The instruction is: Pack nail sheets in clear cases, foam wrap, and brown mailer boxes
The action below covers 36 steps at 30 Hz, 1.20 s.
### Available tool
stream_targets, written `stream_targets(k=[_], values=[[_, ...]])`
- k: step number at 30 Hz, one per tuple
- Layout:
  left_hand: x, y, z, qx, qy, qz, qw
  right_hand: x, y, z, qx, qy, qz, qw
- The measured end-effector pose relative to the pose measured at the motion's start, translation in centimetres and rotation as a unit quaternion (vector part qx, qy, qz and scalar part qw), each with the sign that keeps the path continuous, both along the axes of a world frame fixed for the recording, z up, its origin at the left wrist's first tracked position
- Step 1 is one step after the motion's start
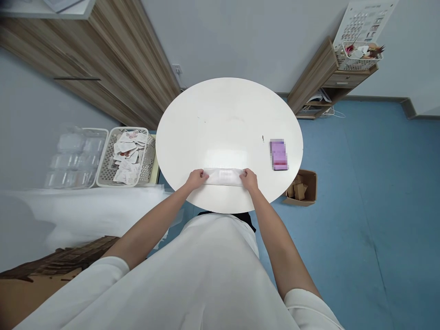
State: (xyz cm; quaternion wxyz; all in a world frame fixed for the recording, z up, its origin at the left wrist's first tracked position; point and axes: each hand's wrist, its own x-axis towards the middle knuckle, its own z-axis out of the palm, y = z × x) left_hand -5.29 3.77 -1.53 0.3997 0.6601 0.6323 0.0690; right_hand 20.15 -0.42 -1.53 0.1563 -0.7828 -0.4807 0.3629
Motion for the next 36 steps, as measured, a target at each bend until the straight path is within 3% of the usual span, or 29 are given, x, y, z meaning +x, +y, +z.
stream_targets(k=[7, 10, 12, 14, 16, 18, 23, 29, 33, 36], values=[[0.2, -1.0, -0.1, 0.031, -0.033, 0.09, 0.995, -0.7, -1.4, -0.3, 0.019, -0.029, -0.036, 0.999], [0.5, -1.7, 0.3, 0.121, -0.019, 0.097, 0.988, -0.8, -2.5, -0.3, 0.039, -0.038, -0.049, 0.997], [1.0, -2.3, 0.8, 0.201, 0.002, 0.045, 0.979, -1.0, -3.5, -0.4, 0.06, -0.043, -0.068, 0.995], [1.9, -3.1, 1.1, 0.242, 0.009, -0.082, 0.967, -1.4, -4.4, -0.3, 0.073, -0.033, -0.084, 0.993], [2.9, -3.8, 1.3, 0.241, 0.014, -0.223, 0.944, -1.9, -5.0, -0.2, 0.077, -0.005, -0.085, 0.993], [4.0, -4.5, 1.2, 0.229, 0.035, -0.306, 0.924, -2.5, -5.2, -0.2, 0.08, 0.027, -0.082, 0.993], [4.9, -5.1, 0.5, 0.21, 0.094, -0.337, 0.913, -3.3, -4.2, -0.1, 0.035, 0.12, -0.182, 0.975], [4.7, -4.7, 0.4, 0.201, 0.116, -0.357, 0.905, -3.0, -3.4, 0.5, 0.004, 0.223, -0.327, 0.918], [5.5, -4.6, 0.6, 0.193, 0.127, -0.359, 0.904, -2.6, -2.9, 0.8, -0.015, 0.266, -0.329, 0.906], [6.0, -4.7, 0.7, 0.186, 0.132, -0.358, 0.906, -2.5, -1.9, 1.1, -0.009, 0.272, -0.286, 0.919]])
